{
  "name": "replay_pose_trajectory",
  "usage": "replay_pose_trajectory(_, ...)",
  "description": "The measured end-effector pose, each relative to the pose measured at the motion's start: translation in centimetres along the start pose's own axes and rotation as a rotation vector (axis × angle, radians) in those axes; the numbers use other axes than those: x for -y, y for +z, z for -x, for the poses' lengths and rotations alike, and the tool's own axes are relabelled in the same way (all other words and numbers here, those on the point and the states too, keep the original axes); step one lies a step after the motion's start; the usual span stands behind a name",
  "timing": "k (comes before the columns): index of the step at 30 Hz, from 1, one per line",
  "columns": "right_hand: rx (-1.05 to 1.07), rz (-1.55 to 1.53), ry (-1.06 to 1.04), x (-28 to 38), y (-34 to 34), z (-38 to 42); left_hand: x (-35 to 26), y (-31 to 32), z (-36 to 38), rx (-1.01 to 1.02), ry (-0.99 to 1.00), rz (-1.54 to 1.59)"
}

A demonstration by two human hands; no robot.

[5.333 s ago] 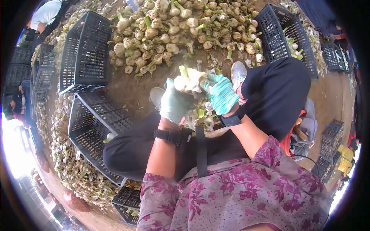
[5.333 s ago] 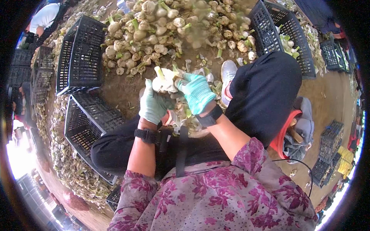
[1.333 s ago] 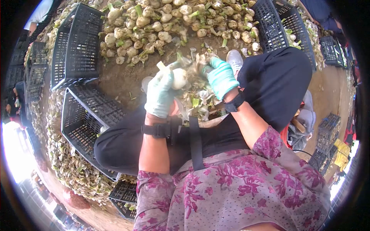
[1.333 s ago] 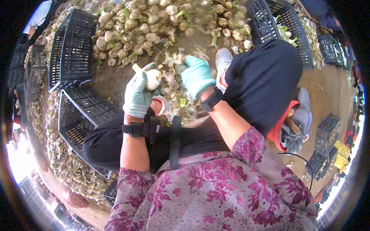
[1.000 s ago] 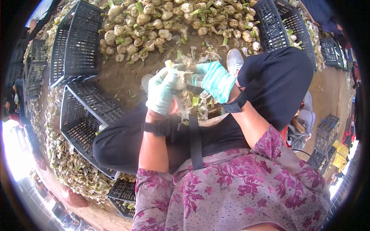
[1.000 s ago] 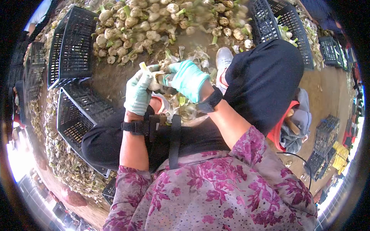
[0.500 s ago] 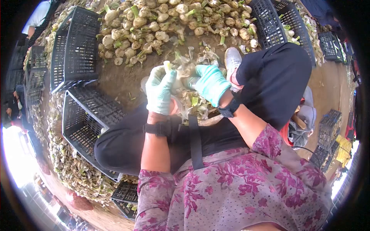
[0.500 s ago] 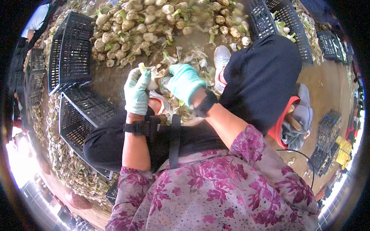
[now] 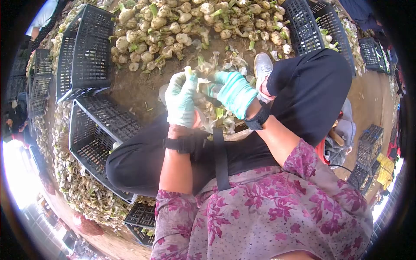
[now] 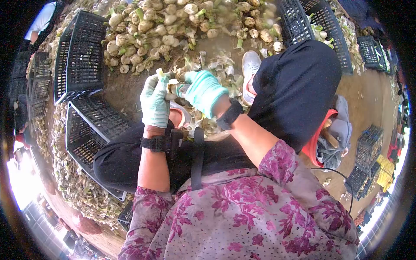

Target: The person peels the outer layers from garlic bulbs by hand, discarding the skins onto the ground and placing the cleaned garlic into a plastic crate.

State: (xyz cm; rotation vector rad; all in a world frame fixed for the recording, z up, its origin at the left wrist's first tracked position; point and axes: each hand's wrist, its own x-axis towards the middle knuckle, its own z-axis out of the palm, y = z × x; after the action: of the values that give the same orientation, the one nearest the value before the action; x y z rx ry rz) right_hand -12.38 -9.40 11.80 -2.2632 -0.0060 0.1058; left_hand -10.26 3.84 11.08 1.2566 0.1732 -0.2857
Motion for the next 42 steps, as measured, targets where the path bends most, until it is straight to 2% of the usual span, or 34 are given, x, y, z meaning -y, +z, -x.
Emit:
replay_pose_trajectory(1,0.023,-0.052,0.058,0.6,-0.4,0.1,0.1,0.0,0.0,-0.01,-0.013,-0.003)
replay_pose_trajectory(7,-0.055,-0.163,0.077,-0.5,0.8,0.4,-0.6,0.8,0.6,0.011,-0.086,0.015)
replay_pose_trajectory(10,-0.104,-0.092,0.096,-1.6,0.7,0.5,0.4,0.2,0.2,0.028,-0.067,0.037)
replay_pose_trajectory(11,-0.028,-0.012,0.199,-1.7,0.1,0.5,0.4,0.1,0.2,0.001,-0.064,0.11)
replay_pose_trajectory(12,-0.032,-0.013,0.198,-3.5,0.4,0.7,0.3,0.0,0.1,-0.024,-0.059,0.185)
replay_pose_trajectory(13,0.007,0.342,-0.005,-6.4,1.5,1.1,0.3,-0.4,-0.1,-0.022,-0.055,0.185)
replay_pose_trajectory(14,0.048,0.695,-0.212,-6.0,1.3,0.9,0.3,-0.9,-0.3,0.024,-0.068,0.261)
replay_pose_trajectory(15,0.221,1.071,-0.216,-4.6,0.2,1.3,0.2,-1.6,-0.6,0.067,-0.079,0.335)
replay_pose_trajectory(16,0.024,0.867,-0.278,-5.3,0.5,1.3,0.2,-2.1,-0.7,0.109,-0.09,0.407)
replay_pose_trajectory(18,-0.029,-0.123,0.313,0.4,-1.4,0.9,0.3,-1.9,-0.7,0.063,-0.071,0.401)
replay_pose_trajectory(20,-0.129,-0.029,0.086,0.7,0.0,1.2,0.4,-1.0,-0.3,-0.086,0.001,0.236)
replay_pose_trajectory(21,0.035,0.122,0.192,1.1,0.5,0.8,0.4,-0.5,-0.2,-0.104,0.049,0.212)
replay_pose_trajectory(22,0.086,0.139,0.19,1.5,0.6,0.8,0.2,0.0,0.1,-0.097,0.045,0.213)
replay_pose_trajectory(24,0.05,0.405,0.014,2.3,1.0,0.8,-0.6,1.0,0.8,-0.125,0.071,0.001)
replay_pose_trajectory(25,0.28,0.731,-0.23,2.3,0.3,0.9,-0.4,1.0,0.8,-0.108,0.125,-0.058)
replay_pose_trajectory(26,0.283,0.731,-0.228,2.1,0.3,0.9,-0.5,1.0,0.8,-0.108,0.122,-0.057)
replay_pose_trajectory(28,0.021,0.233,-0.18,1.2,0.3,0.9,-0.7,0.7,0.8,-0.044,0.167,-0.039)
replay_pose_trajectory(30,-0.049,0.358,-0.192,-0.8,0.9,0.0,-0.5,0.1,0.6,-0.064,0.12,0.041)
replay_pose_trajectory(31,-0.007,0.184,0.145,-1.5,0.1,-0.1,-0.5,-0.1,0.4,-0.076,0.073,0.122)
replay_pose_trajectory(32,-0.072,0.107,0.251,-3.0,0.0,-0.5,-0.8,0.0,0.5,-0.102,0.061,0.165)
replay_pose_trajectory(33,-0.073,0.108,0.25,-3.8,-0.3,-0.4,-0.5,-0.5,0.2,-0.052,0.067,0.242)
replay_pose_trajectory(35,-0.081,0.132,0.39,-4.3,-0.8,-0.4,-0.3,-1.1,-0.3,-0.014,0.078,0.32)
replay_pose_trajectory(36,-0.074,0.132,0.386,-3.9,-0.6,-0.3,-0.3,-1.1,-0.2,-0.036,0.064,0.304)
replay_pose_trajectory(38,-0.133,-0.103,0.05,-2.0,-0.3,0.2,-0.6,-0.8,-0.1,-0.05,0.046,0.285)
replay_pose_trajectory(39,-0.05,-0.311,0.163,0.8,-1.1,0.4,-0.8,-0.6,0.1,-0.064,0.014,0.222)
replay_pose_trajectory(40,-0.08,-0.599,0.039,-1.2,1.5,-0.1,-0.8,-0.3,0.2,-0.078,-0.019,0.158)
replay_pose_trajectory(42,-0.021,0.006,0.016,1.1,0.0,0.0,-0.4,-0.1,0.2,-0.054,-0.019,0.197)
